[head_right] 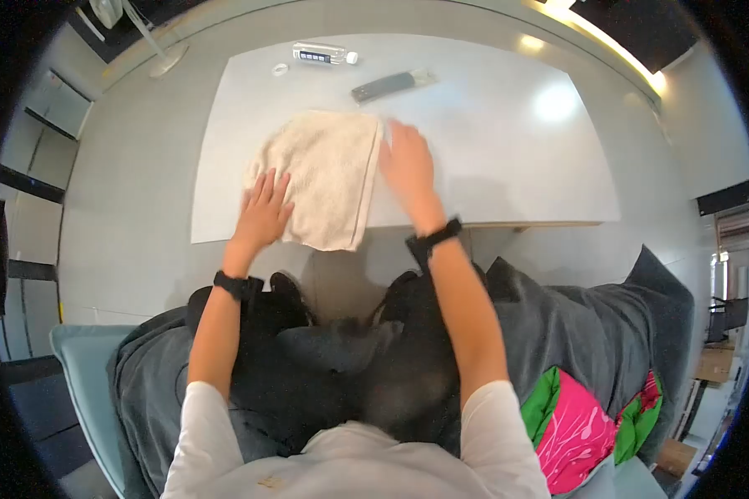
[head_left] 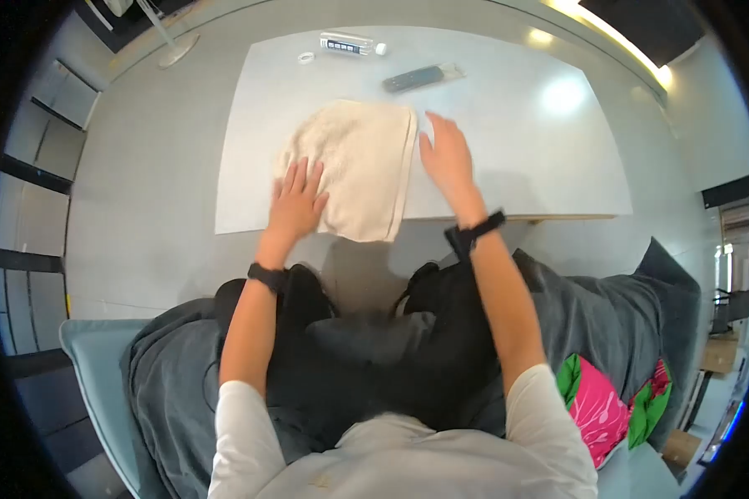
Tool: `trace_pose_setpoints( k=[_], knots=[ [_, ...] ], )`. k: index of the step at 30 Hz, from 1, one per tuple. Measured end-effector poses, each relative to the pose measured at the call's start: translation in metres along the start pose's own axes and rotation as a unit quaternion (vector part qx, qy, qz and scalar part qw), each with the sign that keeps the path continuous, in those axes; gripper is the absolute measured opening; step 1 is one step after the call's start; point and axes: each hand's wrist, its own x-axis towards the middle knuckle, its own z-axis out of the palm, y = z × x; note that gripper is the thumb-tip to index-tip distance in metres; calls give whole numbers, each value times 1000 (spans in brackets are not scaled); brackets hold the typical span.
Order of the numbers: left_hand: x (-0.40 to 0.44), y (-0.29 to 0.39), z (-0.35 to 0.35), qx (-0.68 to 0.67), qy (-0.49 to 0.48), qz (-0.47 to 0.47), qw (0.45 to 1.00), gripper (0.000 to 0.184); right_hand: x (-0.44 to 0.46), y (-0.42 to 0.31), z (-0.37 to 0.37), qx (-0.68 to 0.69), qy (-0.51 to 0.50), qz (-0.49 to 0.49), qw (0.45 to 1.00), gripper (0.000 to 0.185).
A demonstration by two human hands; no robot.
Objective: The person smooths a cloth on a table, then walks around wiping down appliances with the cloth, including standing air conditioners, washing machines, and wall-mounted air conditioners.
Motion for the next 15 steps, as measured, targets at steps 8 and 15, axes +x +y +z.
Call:
trace_pose_setpoints(
  k=[8, 15],
  knots=[
    [1, 43, 0, 128, 63, 25, 989, 67, -47, -46, 65, 21, -143, -136, 980, 56],
    [29, 14, 5, 80, 137, 6, 987, 64, -14, -36, 105, -109, -55, -139, 983, 62]
  ],
)
